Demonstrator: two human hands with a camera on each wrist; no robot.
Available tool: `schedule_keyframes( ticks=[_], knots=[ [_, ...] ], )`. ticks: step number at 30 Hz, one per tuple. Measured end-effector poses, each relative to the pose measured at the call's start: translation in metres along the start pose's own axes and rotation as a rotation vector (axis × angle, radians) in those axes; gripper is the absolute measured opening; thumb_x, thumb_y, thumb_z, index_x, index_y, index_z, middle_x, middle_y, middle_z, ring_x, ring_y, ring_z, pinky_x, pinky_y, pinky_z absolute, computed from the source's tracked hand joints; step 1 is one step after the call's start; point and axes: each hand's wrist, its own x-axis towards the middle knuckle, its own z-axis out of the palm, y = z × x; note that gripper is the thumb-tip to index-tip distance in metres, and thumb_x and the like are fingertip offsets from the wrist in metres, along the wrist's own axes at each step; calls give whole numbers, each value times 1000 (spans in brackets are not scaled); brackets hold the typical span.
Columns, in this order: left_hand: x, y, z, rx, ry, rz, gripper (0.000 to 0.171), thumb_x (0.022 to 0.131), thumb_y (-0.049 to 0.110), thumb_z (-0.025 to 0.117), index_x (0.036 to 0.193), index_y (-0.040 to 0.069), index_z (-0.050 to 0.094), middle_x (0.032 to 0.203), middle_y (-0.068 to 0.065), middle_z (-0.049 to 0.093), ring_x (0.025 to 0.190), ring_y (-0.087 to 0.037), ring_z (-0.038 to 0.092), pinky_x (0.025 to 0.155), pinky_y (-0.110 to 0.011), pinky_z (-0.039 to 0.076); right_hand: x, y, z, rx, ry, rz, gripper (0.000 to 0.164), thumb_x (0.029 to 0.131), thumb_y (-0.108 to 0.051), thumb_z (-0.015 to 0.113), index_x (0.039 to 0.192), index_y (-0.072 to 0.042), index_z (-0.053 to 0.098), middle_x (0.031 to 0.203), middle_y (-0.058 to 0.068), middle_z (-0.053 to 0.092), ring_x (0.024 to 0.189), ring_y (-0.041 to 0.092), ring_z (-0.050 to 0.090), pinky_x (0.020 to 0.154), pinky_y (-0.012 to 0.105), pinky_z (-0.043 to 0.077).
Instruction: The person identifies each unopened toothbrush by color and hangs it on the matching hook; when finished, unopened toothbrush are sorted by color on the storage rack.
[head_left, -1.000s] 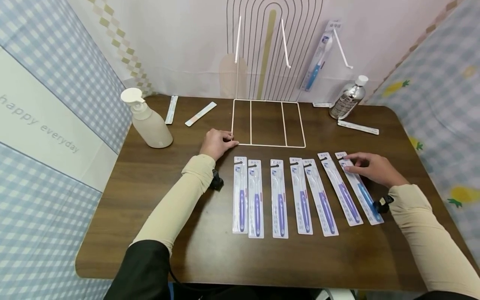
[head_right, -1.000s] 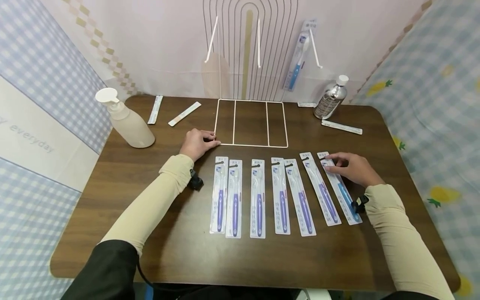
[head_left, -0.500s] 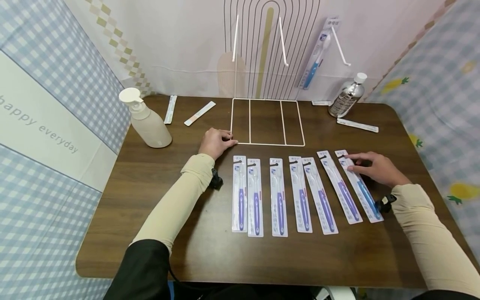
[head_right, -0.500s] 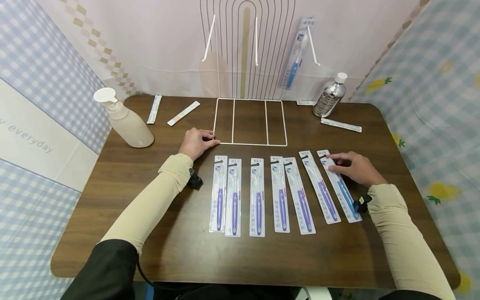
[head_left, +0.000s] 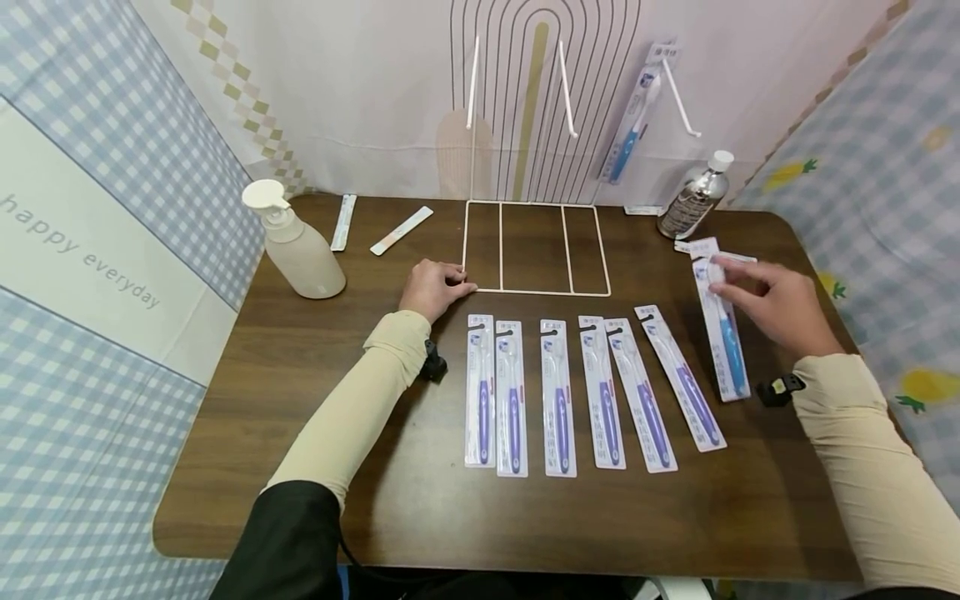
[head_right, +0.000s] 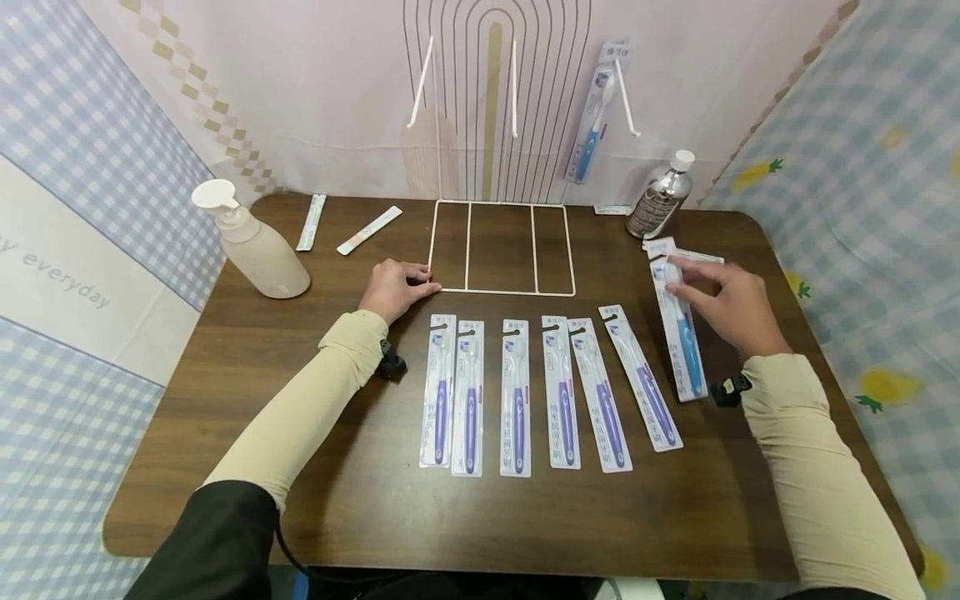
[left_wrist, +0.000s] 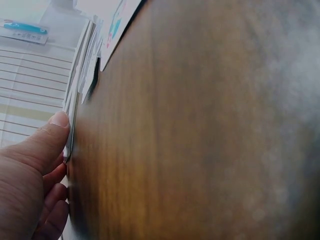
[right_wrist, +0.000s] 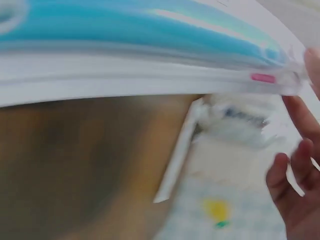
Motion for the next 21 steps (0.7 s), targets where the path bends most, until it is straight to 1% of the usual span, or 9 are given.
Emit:
schedule_keyframes(
  ticks=[2, 5, 7, 8, 11, 14, 18, 21],
  knots=[
    [0, 0, 0, -4, 2, 1, 28, 90, 31, 88, 109, 11, 85, 120, -3, 78, 114, -22, 74, 104, -38, 55, 13, -18, -6, -11, 85, -84, 47, 84, -1, 89, 128, -13, 79, 85, 1, 70, 62, 4, 39, 58, 19, 30],
    [-1, 0, 0, -4, 6, 1, 28, 89, 30, 88, 109, 11, 85, 120, -3, 78, 115, -22, 74, 105, -38, 54, 31, -47, -13, 10, 183, -159, 53, 81, 5, 89, 129, -13, 78, 88, 11, 72, 66, 0, 38, 65, 18, 30],
    [-1, -1, 0, 1, 8, 0, 28, 89, 30, 88, 109, 11, 85, 119, -2, 78, 115, -22, 74, 105, -38, 54, 44, -65, -17, 28, 241, -194, 52, 80, 6, 89, 128, -12, 78, 90, 14, 74, 66, -3, 39, 68, 17, 30],
    [-1, -1, 0, 3, 9, -2, 27, 89, 31, 88, 109, 12, 85, 119, -2, 78, 115, -22, 74, 105, -37, 54, 49, -73, -18, 32, 269, -203, 52, 81, 6, 88, 128, -13, 78, 90, 10, 75, 67, -5, 40, 69, 17, 31],
    [0, -2, 2, 1, 8, -3, 27, 90, 31, 88, 108, 12, 85, 119, -2, 78, 115, -22, 74, 105, -37, 54, 62, -95, -22, 60, 347, -219, 50, 82, 5, 88, 127, -14, 78, 95, -4, 76, 70, -6, 40, 69, 16, 30],
    [0, -2, 3, -6, 10, -3, 27, 90, 31, 88, 108, 12, 85, 119, -2, 78, 115, -21, 73, 105, -36, 54, 70, -110, -24, 81, 421, -201, 49, 83, 4, 89, 126, -16, 78, 101, -17, 73, 73, -6, 37, 70, 17, 28],
    [0, -2, 3, -15, 12, -9, 26, 90, 31, 88, 108, 12, 85, 119, -2, 78, 115, -21, 73, 105, -36, 54, 77, -124, -23, 82, 484, -165, 46, 84, -2, 89, 125, -18, 78, 100, -17, 74, 70, -7, 33, 74, 19, 25],
    [-1, -2, 1, -17, 14, -16, 26, 90, 30, 88, 109, 12, 85, 119, -2, 78, 115, -21, 73, 105, -36, 54, 82, -131, -20, 80, 504, -151, 44, 85, -5, 90, 125, -19, 78, 99, -5, 79, 66, -9, 32, 75, 19, 25]
  ],
)
